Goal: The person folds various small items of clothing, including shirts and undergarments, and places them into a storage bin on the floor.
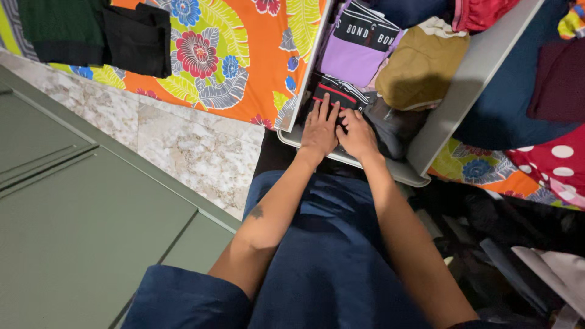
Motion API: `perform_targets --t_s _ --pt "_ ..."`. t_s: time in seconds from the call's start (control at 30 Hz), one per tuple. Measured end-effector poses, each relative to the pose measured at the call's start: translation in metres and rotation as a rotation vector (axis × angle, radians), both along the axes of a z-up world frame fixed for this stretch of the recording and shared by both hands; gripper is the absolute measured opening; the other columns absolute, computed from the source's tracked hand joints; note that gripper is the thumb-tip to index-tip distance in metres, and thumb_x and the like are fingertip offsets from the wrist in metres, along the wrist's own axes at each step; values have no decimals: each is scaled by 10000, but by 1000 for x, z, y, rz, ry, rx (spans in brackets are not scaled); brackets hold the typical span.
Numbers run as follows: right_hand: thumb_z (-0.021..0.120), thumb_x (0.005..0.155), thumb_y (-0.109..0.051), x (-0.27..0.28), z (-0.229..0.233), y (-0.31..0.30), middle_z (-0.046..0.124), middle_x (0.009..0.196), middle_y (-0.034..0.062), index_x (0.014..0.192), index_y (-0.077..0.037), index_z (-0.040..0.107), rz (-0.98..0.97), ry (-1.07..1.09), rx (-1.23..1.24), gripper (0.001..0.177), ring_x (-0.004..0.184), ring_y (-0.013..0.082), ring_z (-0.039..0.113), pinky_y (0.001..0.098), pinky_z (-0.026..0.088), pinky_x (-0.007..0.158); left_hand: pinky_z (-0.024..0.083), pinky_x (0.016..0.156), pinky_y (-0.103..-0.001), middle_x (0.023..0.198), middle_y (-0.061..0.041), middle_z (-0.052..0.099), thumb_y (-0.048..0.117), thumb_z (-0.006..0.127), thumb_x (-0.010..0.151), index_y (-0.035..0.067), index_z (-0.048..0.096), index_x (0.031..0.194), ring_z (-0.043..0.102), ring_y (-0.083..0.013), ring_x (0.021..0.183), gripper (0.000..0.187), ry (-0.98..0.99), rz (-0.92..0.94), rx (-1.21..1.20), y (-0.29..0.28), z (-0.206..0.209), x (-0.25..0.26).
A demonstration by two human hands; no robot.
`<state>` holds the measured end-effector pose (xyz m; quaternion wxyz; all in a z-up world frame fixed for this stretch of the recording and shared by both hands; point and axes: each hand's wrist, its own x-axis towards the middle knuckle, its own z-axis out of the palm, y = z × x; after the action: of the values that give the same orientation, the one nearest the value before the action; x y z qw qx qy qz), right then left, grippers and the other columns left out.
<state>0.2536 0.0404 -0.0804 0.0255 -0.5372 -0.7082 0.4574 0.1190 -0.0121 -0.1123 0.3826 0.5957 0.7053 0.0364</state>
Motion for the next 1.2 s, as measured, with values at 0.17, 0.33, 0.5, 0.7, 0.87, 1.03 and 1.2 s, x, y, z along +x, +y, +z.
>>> perform_targets --t_s 0.17,0.33,0.5,0.7,0.87,1.03,1.2 --pt "723 843 -107 4 -7 2 674 986 110 1205 -123 606 -31 -43 -10 381 882 311 687 437 555 777 213 1228 -497 1684 -147 82 227 669 865 210 313 1576 133 -377 1548 795 -145 63 -99 7 1 -8" --pt "740 921 -146 -18 46 6 670 828 93 1143 -90 629 26 -120 172 254 757 314 672 444 533 688 252 1250 -459 1637 -203 332 161 687 913 123 466 1542 265 -430 1516 668 -396 345 258 5 22 -22" --pt "671 974 -49 -90 122 17 620 782 110 1124 -29 637 181 289 348 155 675 235 638 346 516 634 450 1142 -369 1422 -137 594 105 629 1002 67 593 1386 561 -262 1352 387 -882 478 358 -8 67 -100" --pt "613 992 -22 -213 135 30 673 819 77 1135 -5 637 152 368 186 146 652 145 585 298 484 594 583 905 -308 1126 -76 716 119 574 1031 49 627 1231 699 -163 1051 218 -1002 919 325 -35 57 -256" --pt "630 1097 -98 -338 79 26 716 934 68 1173 -25 652 135 468 -12 107 838 107 681 269 553 754 571 779 -334 1098 -58 674 180 656 943 67 616 1201 645 -155 916 284 -820 1373 227 -65 -13 -406" --pt "645 1015 -103 -462 46 9 734 1030 92 1170 -34 648 205 330 -85 170 896 184 715 313 564 755 583 797 -378 1098 -27 632 202 731 867 147 562 1233 628 -141 950 407 -971 1921 -24 -81 -106 -531" --pt "659 1002 -105 -540 52 -8 726 1029 126 1169 -19 654 279 237 -156 188 930 242 723 350 565 763 578 851 -400 1150 -57 654 149 745 824 95 604 1264 643 -190 1024 465 -1049 1813 20 -80 -160 -561"
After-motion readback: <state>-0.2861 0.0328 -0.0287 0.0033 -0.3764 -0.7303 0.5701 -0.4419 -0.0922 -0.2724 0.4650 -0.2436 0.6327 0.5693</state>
